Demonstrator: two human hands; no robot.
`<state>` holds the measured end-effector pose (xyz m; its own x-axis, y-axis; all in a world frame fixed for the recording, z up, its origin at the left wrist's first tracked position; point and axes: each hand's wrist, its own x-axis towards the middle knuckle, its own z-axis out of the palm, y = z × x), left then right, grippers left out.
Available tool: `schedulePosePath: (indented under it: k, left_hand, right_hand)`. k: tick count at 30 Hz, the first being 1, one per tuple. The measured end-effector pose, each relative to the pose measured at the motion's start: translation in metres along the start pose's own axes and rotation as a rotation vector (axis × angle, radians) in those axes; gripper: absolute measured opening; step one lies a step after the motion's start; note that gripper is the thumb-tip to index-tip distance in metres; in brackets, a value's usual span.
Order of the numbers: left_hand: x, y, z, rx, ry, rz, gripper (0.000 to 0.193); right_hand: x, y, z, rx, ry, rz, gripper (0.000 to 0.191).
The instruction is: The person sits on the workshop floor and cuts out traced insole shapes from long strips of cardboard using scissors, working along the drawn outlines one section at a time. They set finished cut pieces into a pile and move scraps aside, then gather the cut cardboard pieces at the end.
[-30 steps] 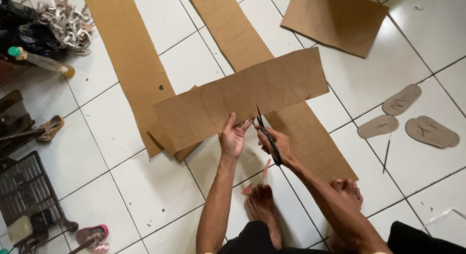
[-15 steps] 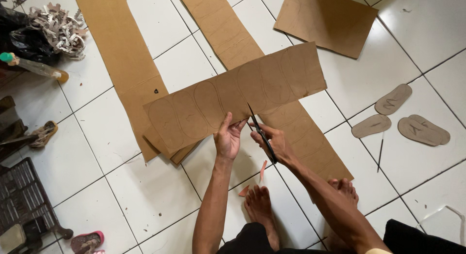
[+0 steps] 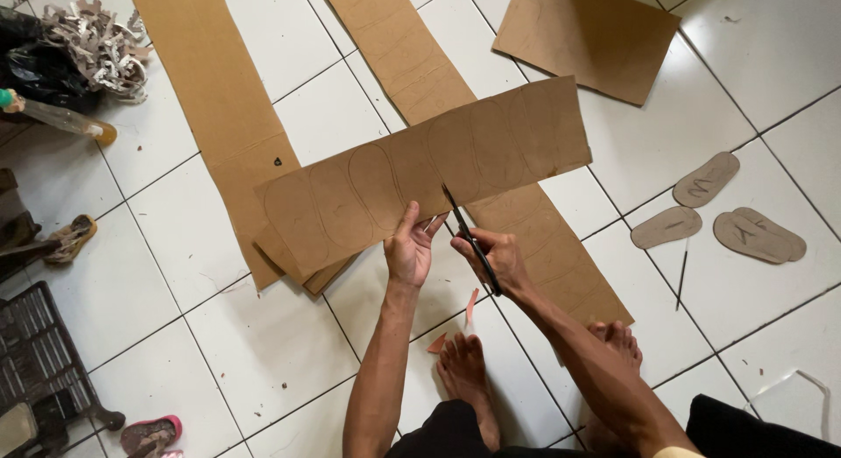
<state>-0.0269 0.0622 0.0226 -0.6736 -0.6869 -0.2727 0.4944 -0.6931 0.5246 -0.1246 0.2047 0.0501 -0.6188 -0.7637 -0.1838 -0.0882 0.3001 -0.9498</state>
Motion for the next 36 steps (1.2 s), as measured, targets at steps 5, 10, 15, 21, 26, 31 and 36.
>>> schedulePosePath:
  k: [5, 10, 15, 21, 26, 31, 36]
  left_hand:
    - [-0.009, -0.007, 0.002, -0.007, -0.014, -0.003, 0.03]
    - [-0.013, -0.006, 0.002, 0.046, 0.0, 0.009, 0.027]
    - [-0.014, -0.005, 0.004, 0.043, -0.013, 0.003, 0.028]
    - [-0.013, -0.004, -0.001, 0.102, -0.018, 0.045, 0.028]
    - [-0.018, 0.0, -0.003, 0.194, 0.027, 0.051, 0.026]
    - [-0.032, 0.002, 0.015, 0.01, 0.0, -0.002, 0.025]
    - [-0.041, 0.009, 0.033, 0.072, 0.032, -0.001, 0.026]
  right_hand:
    - [0.004, -0.004, -0.001, 0.099, -0.016, 0.044, 0.03]
    - [0.003, 0.008, -0.003, 0.161, -0.036, 0.008, 0.03]
    - [0.004, 0.024, -0.005, 0.051, -0.025, -0.14, 0.039]
    - [0.001, 0.011, -0.008, -0.051, -0.073, 0.01, 0.024]
    - [0.005, -0.005, -0.013, 0.136, -0.194, 0.098, 0.045]
    - [0.012, -0.006, -0.008, 0.008, -0.137, -0.028, 0.033]
    - [0.021, -0.004, -0.003, 0.007, -0.094, -0.077, 0.028]
